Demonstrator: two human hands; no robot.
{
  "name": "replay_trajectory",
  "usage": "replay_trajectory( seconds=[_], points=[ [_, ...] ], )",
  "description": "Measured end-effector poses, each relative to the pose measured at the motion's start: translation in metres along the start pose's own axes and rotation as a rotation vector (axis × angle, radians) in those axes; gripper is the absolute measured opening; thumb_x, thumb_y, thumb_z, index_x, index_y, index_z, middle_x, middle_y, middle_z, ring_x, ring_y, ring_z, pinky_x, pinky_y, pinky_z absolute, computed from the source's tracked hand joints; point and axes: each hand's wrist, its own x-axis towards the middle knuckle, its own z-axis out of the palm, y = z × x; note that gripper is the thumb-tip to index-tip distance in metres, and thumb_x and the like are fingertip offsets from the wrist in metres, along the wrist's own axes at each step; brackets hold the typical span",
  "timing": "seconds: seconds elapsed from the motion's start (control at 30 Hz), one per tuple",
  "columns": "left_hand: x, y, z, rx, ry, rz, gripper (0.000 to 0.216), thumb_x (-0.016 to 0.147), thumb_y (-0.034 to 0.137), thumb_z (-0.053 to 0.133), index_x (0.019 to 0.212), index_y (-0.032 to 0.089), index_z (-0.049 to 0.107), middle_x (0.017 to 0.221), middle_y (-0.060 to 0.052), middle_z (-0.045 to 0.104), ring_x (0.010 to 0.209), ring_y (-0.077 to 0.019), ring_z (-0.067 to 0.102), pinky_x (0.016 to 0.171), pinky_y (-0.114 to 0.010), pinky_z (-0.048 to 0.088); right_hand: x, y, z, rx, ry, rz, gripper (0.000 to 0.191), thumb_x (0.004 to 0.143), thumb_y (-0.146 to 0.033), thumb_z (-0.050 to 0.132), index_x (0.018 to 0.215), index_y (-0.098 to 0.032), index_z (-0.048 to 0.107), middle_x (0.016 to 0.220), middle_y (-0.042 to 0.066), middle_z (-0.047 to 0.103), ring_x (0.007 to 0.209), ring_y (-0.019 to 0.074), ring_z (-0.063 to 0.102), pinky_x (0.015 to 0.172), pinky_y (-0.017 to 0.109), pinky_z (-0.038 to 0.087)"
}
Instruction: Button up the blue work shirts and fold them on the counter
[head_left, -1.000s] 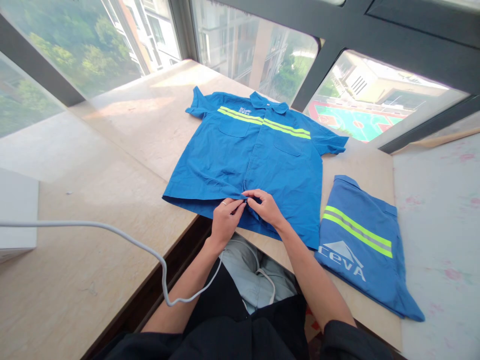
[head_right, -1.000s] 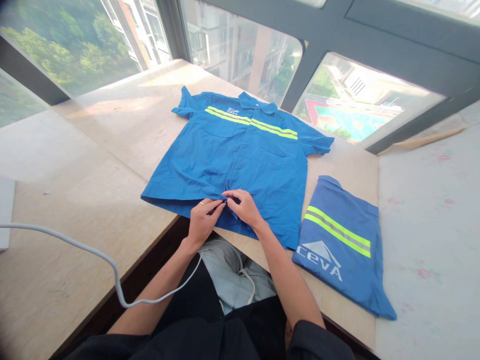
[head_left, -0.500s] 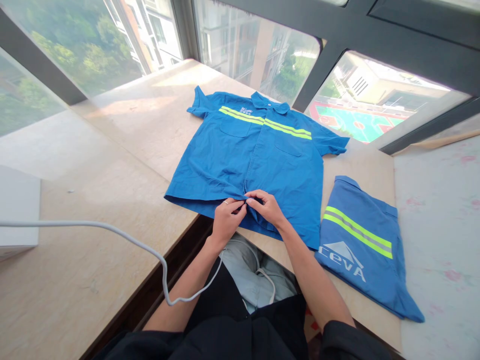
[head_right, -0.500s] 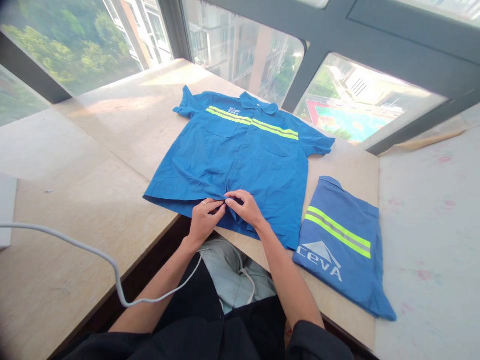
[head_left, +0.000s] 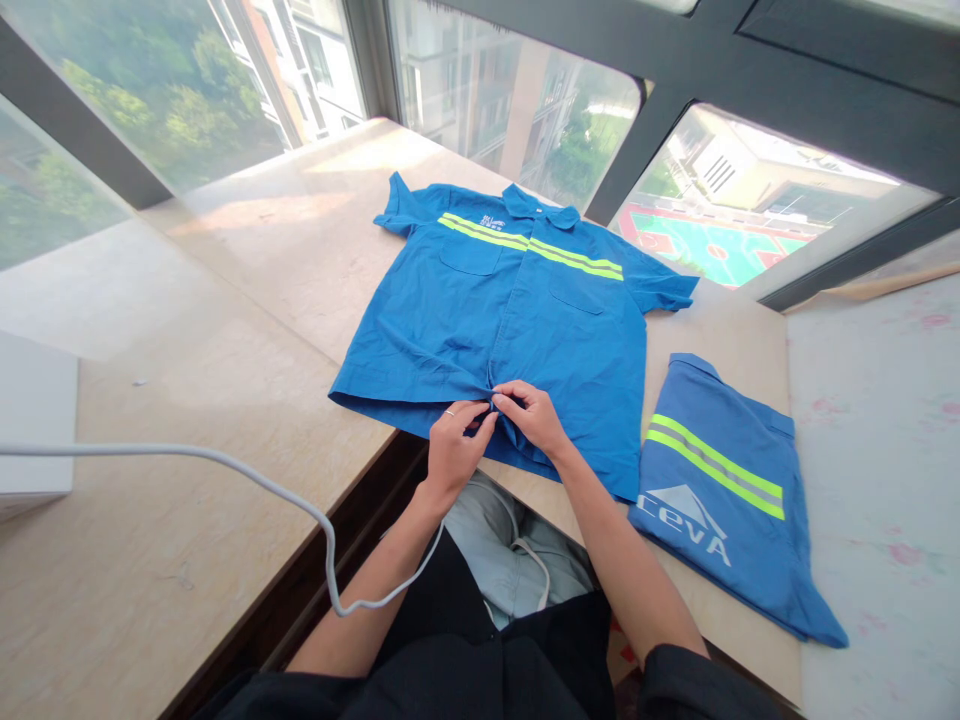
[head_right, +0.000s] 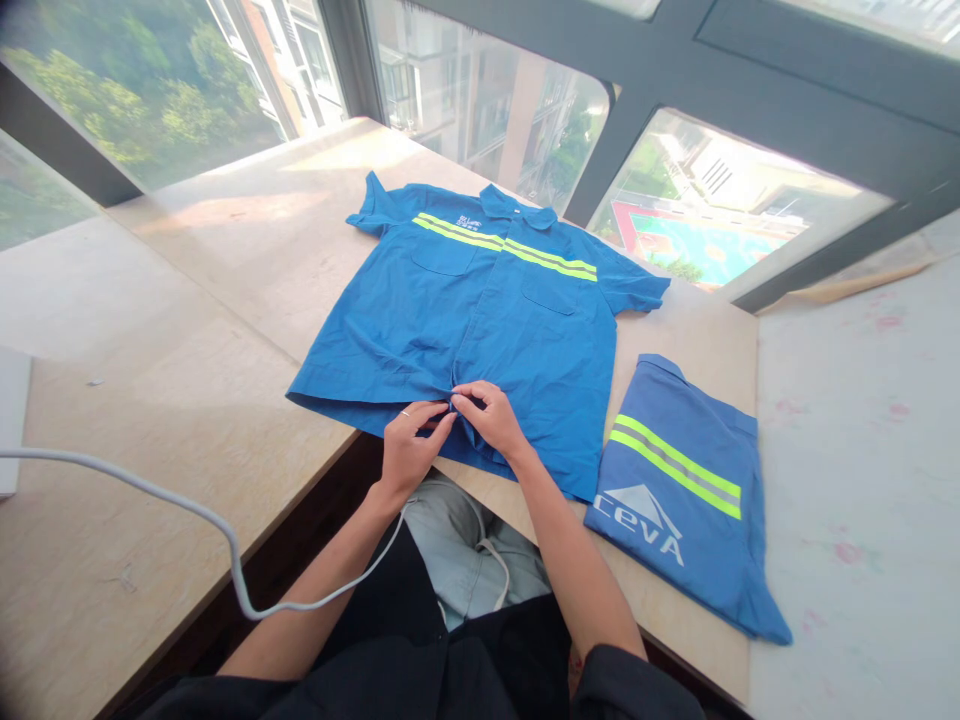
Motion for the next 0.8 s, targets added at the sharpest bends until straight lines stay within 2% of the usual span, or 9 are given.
replay_trajectory(
  seconds=[0.2, 0.47, 0.63, 0.8],
  points=[
    [0.003, 0.009, -0.001, 0.088, 0.013, -0.040, 0.016, 0.089, 0.029, 0.060, 0.087, 0.021, 0.074, 0.083, -0.005, 0.070, 0.072, -0.0154, 0.064, 0.063, -0.026, 0.053, -0.004, -0.005, 0.005, -0.085, 0.063, -0.088, 0.017, 0.089, -0.034, 0.058, 0.088, -0.023, 0.072, 0.091, 0.004, 0.074, 0.090, 0.0206, 0.066, 0.091, 0.039, 0.048],
    [0.004, 0.012, -0.006, 0.236, 0.038, -0.094, 0.012, 0.083, 0.024, 0.064, 0.073, 0.021, 0.071, 0.071, -0.001, 0.069, 0.063, -0.0146, 0.061, 0.065, -0.028, 0.048, -0.010, -0.012, 0.013, -0.289, 0.117, -0.243, 0.015, 0.091, -0.030, 0.057, 0.087, -0.026, 0.071, 0.089, 0.003, 0.074, 0.093, 0.0216, 0.065, 0.094, 0.042, 0.043],
    [-0.003, 0.008, -0.003, 0.199, 0.100, -0.006, 0.015, 0.087, 0.025, 0.061, 0.077, 0.021, 0.071, 0.072, -0.002, 0.069, 0.065, -0.0135, 0.062, 0.062, -0.025, 0.048, -0.010, -0.014, 0.015, -0.309, 0.169, -0.213, 0.015, 0.090, -0.032, 0.059, 0.084, -0.027, 0.071, 0.087, 0.003, 0.072, 0.092, 0.0216, 0.064, 0.093, 0.042, 0.043],
    [-0.011, -0.001, 0.002, 0.220, 0.168, 0.087, 0.014, 0.087, 0.023, 0.060, 0.079, 0.021, 0.072, 0.075, -0.003, 0.070, 0.066, -0.0136, 0.063, 0.058, -0.024, 0.049, -0.011, -0.013, 0.017, -0.303, 0.151, -0.215, 0.015, 0.091, -0.031, 0.058, 0.082, -0.025, 0.070, 0.085, 0.003, 0.071, 0.090, 0.0208, 0.064, 0.094, 0.041, 0.041]
  ],
)
